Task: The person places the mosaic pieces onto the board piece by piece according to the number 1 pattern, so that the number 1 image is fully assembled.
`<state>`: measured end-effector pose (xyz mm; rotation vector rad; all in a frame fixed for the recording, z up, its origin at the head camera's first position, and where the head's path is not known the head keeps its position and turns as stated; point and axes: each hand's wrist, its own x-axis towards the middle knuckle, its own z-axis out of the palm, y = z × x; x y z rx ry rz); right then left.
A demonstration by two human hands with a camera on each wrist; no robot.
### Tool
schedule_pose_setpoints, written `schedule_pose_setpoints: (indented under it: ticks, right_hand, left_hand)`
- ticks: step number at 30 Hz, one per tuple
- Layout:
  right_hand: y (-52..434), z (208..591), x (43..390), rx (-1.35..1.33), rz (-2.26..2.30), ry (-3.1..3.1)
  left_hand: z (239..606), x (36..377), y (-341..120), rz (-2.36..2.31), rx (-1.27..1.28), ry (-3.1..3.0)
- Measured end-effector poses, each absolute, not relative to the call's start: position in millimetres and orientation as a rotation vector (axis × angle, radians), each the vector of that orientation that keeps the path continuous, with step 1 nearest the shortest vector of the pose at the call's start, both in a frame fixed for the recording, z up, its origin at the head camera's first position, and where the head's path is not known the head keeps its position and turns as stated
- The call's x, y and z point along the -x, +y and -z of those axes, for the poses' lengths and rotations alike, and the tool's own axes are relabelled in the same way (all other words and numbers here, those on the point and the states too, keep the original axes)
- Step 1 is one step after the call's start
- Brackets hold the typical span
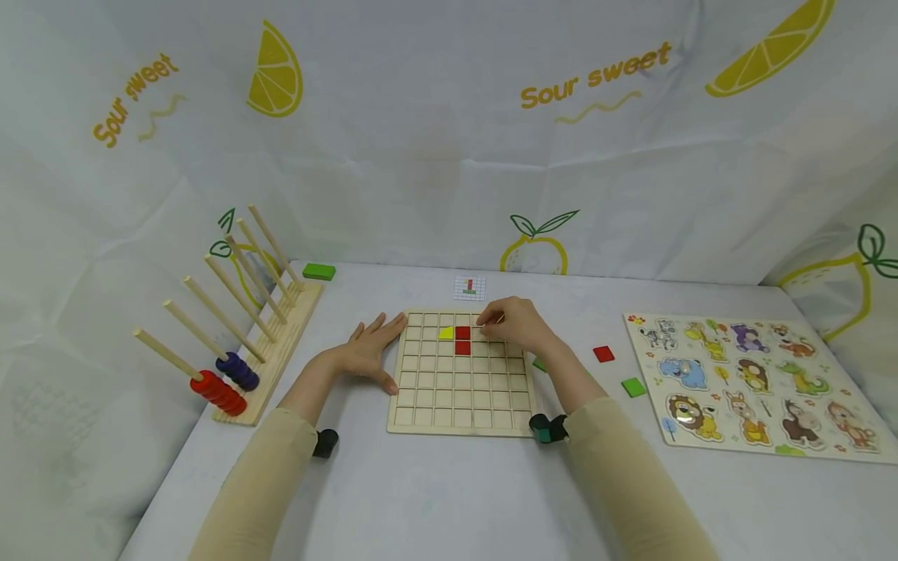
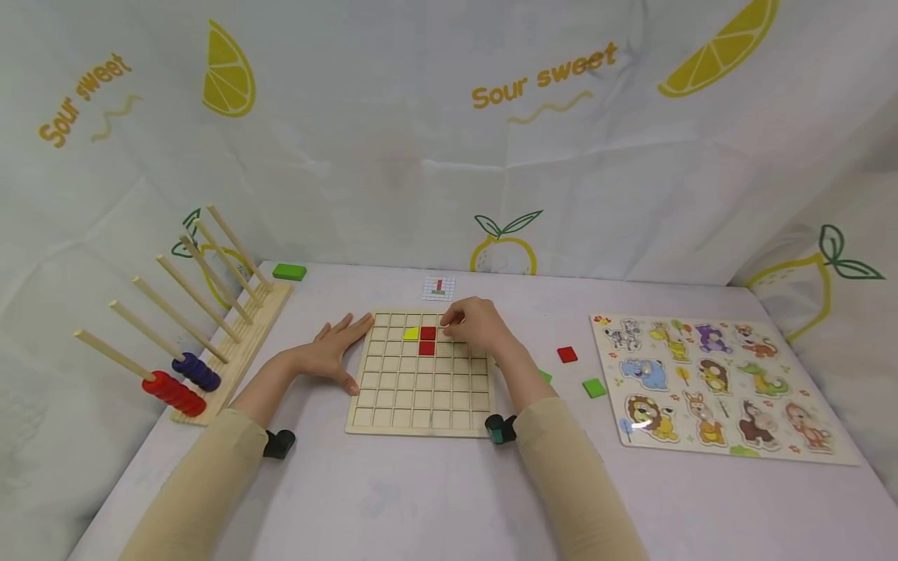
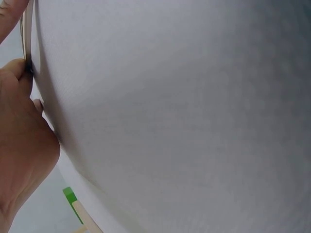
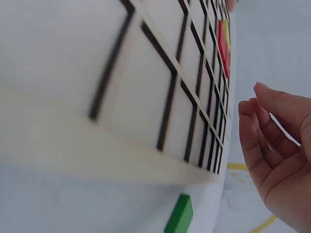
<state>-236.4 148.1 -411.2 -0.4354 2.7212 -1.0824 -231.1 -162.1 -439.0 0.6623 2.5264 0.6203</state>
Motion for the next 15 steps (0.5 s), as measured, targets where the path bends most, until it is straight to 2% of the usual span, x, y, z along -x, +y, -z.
schedule_pose_setpoints:
  ticks: [15]
  right_hand:
    - [224,396,243,0.282,1.058,2.768]
  left_hand:
    - [442,232,-163,-0.634,-0.662,2.516]
